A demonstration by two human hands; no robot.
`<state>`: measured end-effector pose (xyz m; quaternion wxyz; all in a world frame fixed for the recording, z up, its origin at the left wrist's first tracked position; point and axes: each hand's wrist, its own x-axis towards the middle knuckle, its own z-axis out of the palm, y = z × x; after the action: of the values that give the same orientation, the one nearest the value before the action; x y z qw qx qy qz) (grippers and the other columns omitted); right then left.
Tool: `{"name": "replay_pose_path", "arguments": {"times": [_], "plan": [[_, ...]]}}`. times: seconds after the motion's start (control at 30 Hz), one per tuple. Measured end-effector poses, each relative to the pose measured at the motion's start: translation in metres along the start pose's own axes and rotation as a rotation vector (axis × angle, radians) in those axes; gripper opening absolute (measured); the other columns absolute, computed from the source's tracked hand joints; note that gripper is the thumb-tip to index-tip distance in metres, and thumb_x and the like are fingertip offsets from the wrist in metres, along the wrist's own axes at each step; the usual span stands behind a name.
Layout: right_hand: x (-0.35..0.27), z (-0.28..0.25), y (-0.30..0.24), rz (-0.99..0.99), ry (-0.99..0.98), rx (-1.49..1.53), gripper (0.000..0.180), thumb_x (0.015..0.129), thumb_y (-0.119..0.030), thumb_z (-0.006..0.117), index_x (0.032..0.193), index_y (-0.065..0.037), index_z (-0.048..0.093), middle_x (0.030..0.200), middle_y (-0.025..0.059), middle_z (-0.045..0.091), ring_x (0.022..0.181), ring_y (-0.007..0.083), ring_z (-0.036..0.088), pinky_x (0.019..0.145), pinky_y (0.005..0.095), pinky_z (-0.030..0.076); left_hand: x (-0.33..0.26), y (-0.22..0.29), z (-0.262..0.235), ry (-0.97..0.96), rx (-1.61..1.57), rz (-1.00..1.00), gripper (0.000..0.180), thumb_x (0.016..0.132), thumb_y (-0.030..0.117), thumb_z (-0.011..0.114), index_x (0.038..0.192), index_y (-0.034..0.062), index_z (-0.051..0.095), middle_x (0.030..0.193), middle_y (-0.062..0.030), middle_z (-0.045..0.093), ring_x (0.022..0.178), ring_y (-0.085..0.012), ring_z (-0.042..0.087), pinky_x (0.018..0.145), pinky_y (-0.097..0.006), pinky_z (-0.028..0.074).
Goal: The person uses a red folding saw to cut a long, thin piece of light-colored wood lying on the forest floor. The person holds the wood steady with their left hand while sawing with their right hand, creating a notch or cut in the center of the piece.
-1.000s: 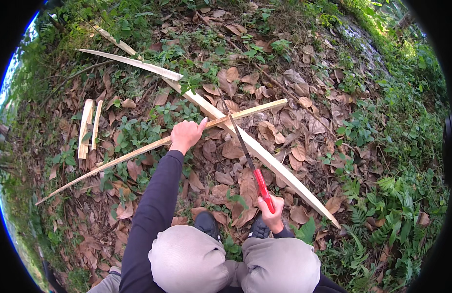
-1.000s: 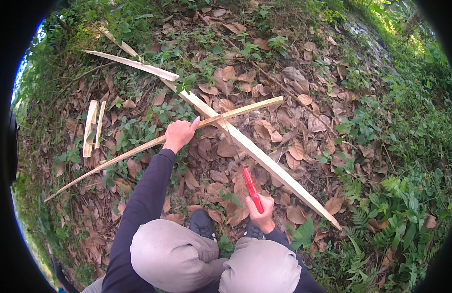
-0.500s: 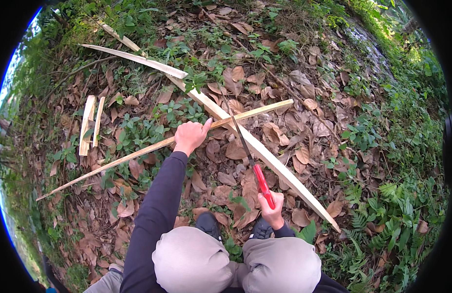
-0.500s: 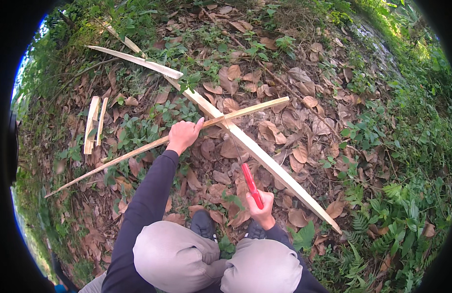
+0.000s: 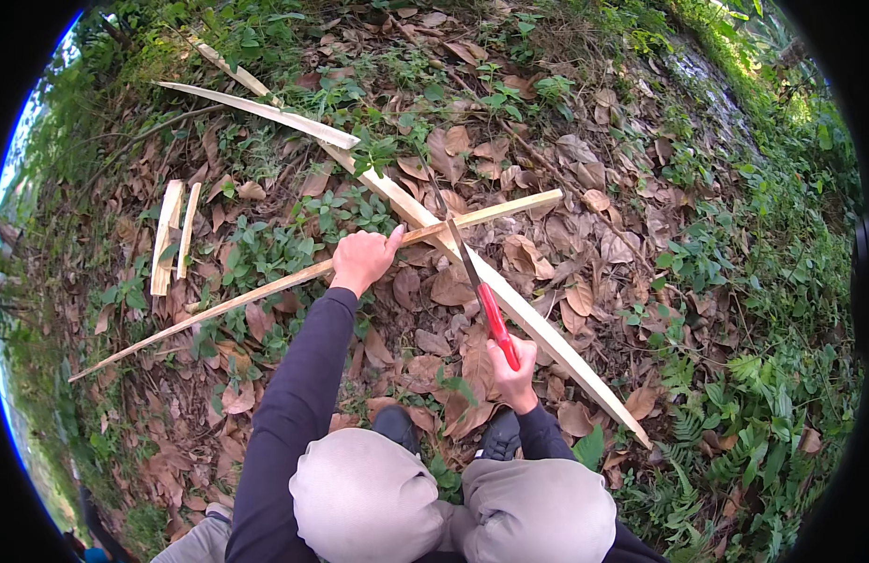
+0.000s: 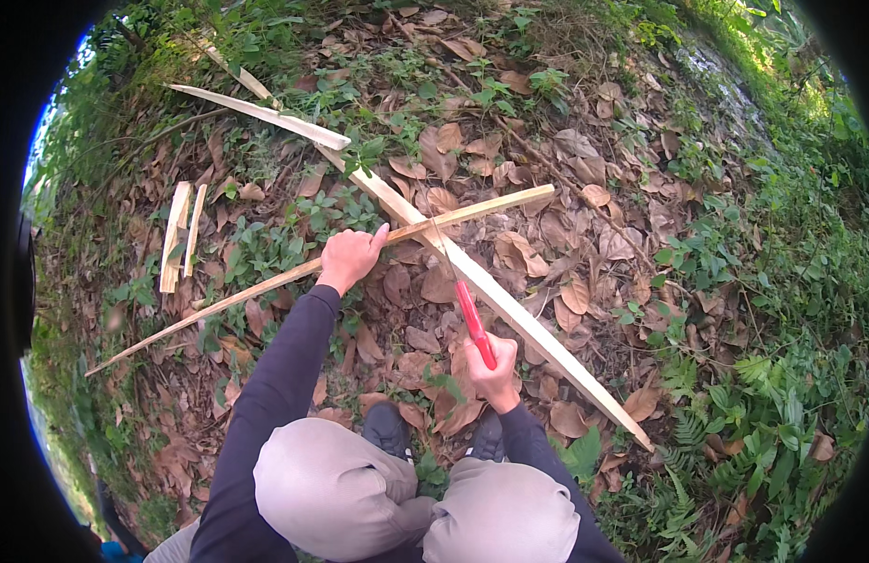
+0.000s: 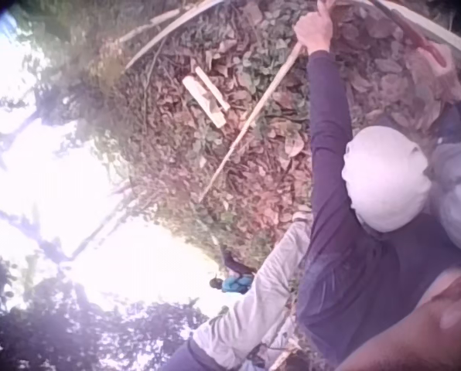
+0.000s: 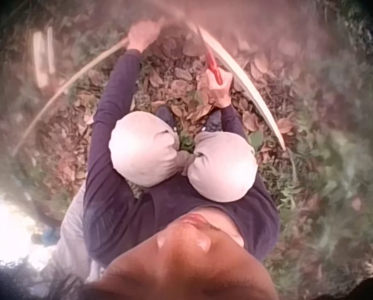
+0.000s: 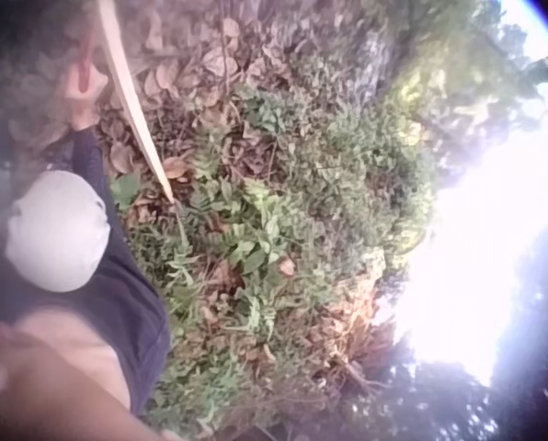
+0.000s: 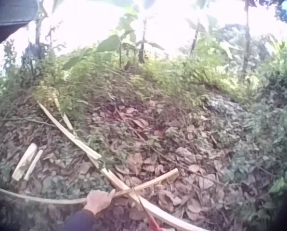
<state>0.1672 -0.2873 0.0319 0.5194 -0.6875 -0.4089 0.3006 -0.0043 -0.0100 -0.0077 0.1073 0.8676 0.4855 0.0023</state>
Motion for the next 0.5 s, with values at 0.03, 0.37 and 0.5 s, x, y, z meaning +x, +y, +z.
{"name": "replay_pose_path", "arguments": {"times": [0.03, 0.37, 0.5], "plan": [[0.004, 0.005, 0.004, 0.021, 0.026, -0.001, 0.030, 0.086, -0.009, 0.066, 0.063, -0.002, 0.047, 0.050, 0.0041, 0.035, 0.043, 0.0104, 0.035, 0.044, 0.0335, 0.027, 0.003, -0.003, 0.001, 0.006, -0.003, 0.006, 0.075, 0.103, 0.057, 0.033, 0.069, 0.0037, 0.073, 0.070, -0.0203, 0.069, 0.069, -0.0390, 0.068, 0.068, -0.049, 0.054], [-0.013, -0.007, -0.010, 0.038, -0.016, 0.039, 0.027, 0.086, -0.007, 0.064, 0.063, -0.003, 0.050, 0.049, -0.0015, 0.038, 0.043, 0.0069, 0.037, 0.044, 0.0307, 0.028, 0.005, -0.006, 0.004, 0.035, -0.023, -0.012, 0.075, 0.103, 0.056, 0.033, 0.069, 0.0025, 0.072, 0.069, -0.0218, 0.068, 0.068, -0.0400, 0.068, 0.067, -0.050, 0.054], [-0.009, -0.001, -0.004, 0.030, 0.006, 0.050, 0.029, 0.086, -0.009, 0.067, 0.063, -0.003, 0.050, 0.050, -0.0003, 0.037, 0.043, 0.0089, 0.037, 0.044, 0.0309, 0.030, 0.004, -0.009, 0.011, 0.027, -0.094, -0.037, 0.075, 0.103, 0.056, 0.032, 0.069, 0.0023, 0.072, 0.070, -0.0227, 0.068, 0.070, -0.0415, 0.068, 0.070, -0.051, 0.054]]}}
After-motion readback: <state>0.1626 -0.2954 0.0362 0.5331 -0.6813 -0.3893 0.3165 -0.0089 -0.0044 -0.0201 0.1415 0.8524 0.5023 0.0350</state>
